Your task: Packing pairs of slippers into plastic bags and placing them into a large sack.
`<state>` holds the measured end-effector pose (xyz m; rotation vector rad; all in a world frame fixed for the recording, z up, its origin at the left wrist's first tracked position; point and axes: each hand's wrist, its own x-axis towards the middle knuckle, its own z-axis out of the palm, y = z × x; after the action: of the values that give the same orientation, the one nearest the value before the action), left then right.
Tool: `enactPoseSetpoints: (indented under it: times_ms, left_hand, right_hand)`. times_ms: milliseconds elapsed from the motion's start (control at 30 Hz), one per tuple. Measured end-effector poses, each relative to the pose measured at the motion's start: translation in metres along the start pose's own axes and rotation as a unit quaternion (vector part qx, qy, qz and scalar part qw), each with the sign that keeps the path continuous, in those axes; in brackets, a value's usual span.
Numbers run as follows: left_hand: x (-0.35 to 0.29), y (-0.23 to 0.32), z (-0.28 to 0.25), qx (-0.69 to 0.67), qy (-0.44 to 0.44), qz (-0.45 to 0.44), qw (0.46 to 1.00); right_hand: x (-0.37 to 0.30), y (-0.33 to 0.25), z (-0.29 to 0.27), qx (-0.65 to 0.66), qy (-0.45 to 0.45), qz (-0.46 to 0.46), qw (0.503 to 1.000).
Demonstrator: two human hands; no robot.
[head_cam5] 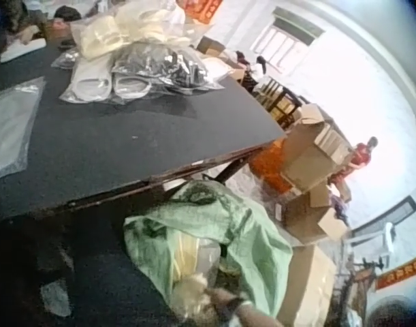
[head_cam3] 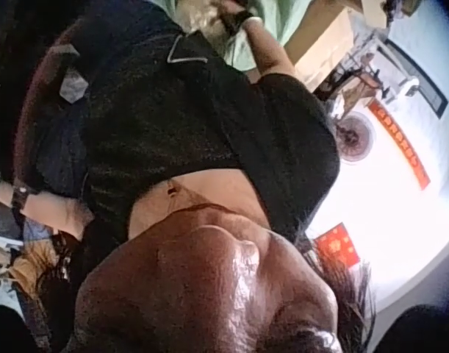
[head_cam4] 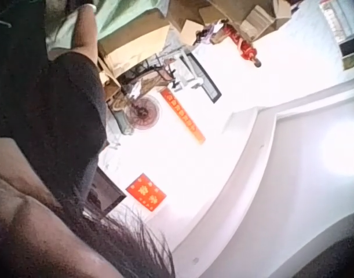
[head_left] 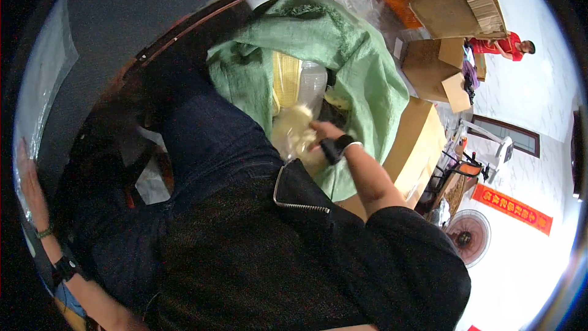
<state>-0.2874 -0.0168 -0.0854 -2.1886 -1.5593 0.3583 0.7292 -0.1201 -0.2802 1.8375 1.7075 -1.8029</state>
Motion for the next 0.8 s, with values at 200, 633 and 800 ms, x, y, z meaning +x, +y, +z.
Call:
enactPoseSetpoints:
  times_ms: [200, 633, 800]
  left_hand:
    - [0.059, 0.077, -0.032, -0.097, 0.014, -0.019, 0.995]
    - [0.114, 0.178, -0.147, -0.093, -0.002, -0.176, 0.98]
    - [0.103, 0.184, -0.165, -0.14, -0.028, -0.221, 0.965]
  right_hand:
    - [-0.126, -0.101, -0.169, -0.104, 0.241, 0.011, 0.965]
    - [-0.256, -0.442, -0.277, -0.288, 0.717, -0.291, 0.564]
    - [-0.139, -0.54, -0.297, -0.26, 0.707, -0.494, 0.434]
